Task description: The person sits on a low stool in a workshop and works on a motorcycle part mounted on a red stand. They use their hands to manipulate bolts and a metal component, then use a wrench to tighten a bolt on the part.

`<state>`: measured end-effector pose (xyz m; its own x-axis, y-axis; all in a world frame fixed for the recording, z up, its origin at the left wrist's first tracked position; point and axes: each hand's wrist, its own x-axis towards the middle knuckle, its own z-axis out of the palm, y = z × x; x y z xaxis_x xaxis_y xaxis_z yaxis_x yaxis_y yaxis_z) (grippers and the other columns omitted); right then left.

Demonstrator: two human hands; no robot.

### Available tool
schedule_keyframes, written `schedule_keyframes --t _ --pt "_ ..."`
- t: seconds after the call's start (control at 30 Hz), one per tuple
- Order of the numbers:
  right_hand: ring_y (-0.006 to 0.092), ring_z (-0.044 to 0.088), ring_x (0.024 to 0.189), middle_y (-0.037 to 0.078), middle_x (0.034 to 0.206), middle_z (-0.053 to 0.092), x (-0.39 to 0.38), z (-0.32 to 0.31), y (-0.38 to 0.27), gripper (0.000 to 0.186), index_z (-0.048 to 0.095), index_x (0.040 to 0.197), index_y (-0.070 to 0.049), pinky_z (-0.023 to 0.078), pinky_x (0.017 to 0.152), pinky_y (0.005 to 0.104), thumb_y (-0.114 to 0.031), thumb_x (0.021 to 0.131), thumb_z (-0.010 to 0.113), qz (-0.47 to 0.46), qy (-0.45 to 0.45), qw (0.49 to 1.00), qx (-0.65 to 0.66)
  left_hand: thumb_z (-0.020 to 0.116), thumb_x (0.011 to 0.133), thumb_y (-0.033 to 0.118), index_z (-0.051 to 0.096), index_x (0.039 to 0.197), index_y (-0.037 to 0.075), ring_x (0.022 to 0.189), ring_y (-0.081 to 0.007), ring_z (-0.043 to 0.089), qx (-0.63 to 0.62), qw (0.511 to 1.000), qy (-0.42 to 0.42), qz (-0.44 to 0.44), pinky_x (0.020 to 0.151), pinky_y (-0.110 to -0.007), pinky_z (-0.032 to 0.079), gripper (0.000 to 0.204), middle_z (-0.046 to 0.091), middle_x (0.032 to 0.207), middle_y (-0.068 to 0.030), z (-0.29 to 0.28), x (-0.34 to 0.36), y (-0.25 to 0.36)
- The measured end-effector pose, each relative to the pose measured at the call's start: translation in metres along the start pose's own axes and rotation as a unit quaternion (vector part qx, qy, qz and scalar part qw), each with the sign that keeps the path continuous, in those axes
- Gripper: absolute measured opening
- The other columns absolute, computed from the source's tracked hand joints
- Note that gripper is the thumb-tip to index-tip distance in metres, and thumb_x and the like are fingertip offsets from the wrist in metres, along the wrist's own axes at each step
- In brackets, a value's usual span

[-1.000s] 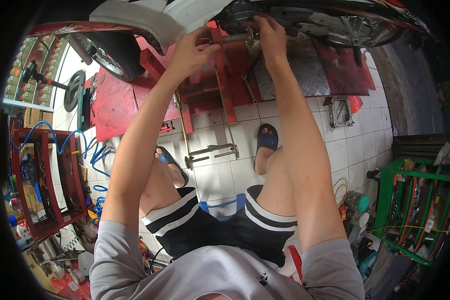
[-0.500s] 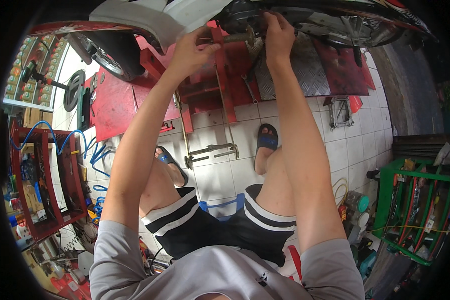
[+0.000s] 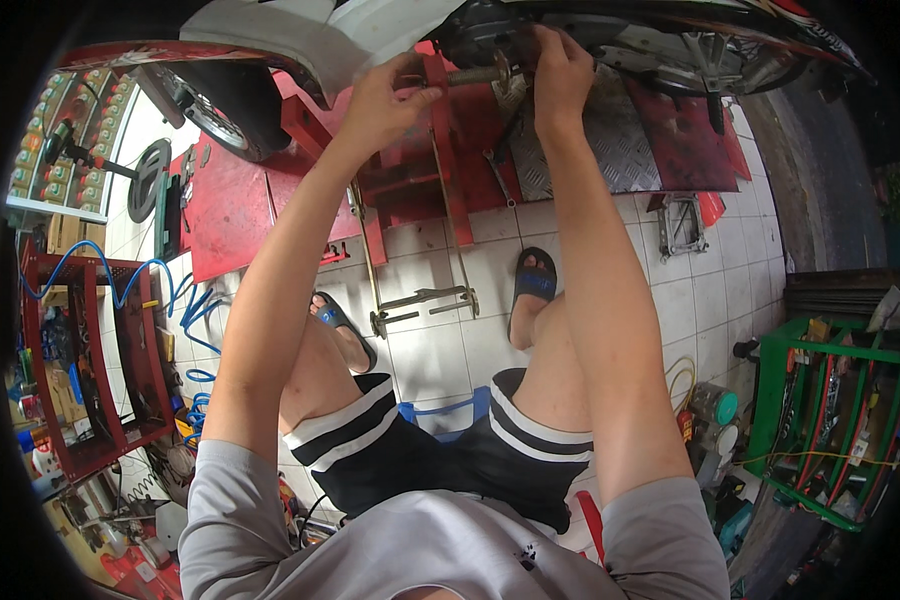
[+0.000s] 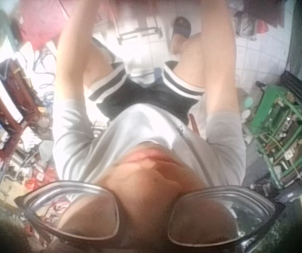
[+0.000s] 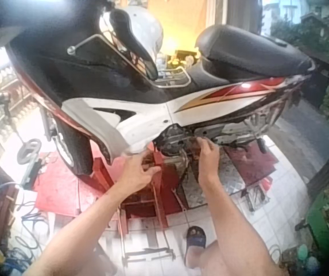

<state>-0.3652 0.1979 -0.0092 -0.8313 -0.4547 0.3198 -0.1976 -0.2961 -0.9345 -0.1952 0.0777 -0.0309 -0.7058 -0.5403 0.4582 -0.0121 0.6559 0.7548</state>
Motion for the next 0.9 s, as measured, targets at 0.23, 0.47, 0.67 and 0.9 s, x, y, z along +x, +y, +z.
schedule_keyframes --t 0.23,0.47,0.67,0.9 --pt "0.0102 0.054 0.062 0.000 0.063 0.057 0.002 -0.007 -0.009 0.030 0.070 0.096 -0.002 0.044 0.063 0.0275 -0.025 0.089 0.052 0.080 0.014 0.997 0.005 0.071 0.077 0.017 0.060 0.113 -0.004 0.090 -0.0326 0.065 0.037 0.999 0.010 0.013 0.083 -0.039 0.050 0.043 0.068 0.100 -0.0201 -0.002 -0.002 0.001" --pt "0.0122 0.055 0.070 0.001 0.077 0.062 0.006 0.001 0.000 0.031 0.068 0.094 -0.006 0.043 0.067 0.0284 -0.030 0.090 0.050 0.182 -0.043 0.982 -0.031 0.063 0.078 0.021 0.064 0.106 -0.005 0.096 -0.0325 0.064 0.251 0.959 -0.062 0.115 0.087 -0.042 0.050 0.038 0.067 0.100 -0.0215 -0.003 0.026 0.031" --pt "0.0156 0.055 0.086 0.003 0.098 0.063 0.000 0.005 -0.002 0.039 0.063 0.110 -0.006 0.045 0.072 0.0333 -0.037 0.090 0.048 0.256 -0.109 0.959 -0.059 0.066 0.073 0.021 0.069 0.091 -0.003 0.076 -0.0323 0.066 0.348 0.862 -0.365 -0.044 0.070 -0.042 0.051 0.030 0.069 0.079 -0.0177 0.012 0.090 0.057" --pt "0.0166 0.057 0.086 0.004 0.096 0.062 0.004 -0.009 0.000 0.040 0.060 0.109 -0.011 0.049 0.078 0.0366 -0.044 0.094 0.043 0.303 -0.120 0.943 -0.058 0.074 0.067 0.029 0.070 0.093 -0.002 0.074 -0.0264 0.067 0.373 0.847 -0.379 -0.006 0.066 -0.038 0.052 0.041 0.070 0.080 -0.0135 0.014 0.111 0.048"
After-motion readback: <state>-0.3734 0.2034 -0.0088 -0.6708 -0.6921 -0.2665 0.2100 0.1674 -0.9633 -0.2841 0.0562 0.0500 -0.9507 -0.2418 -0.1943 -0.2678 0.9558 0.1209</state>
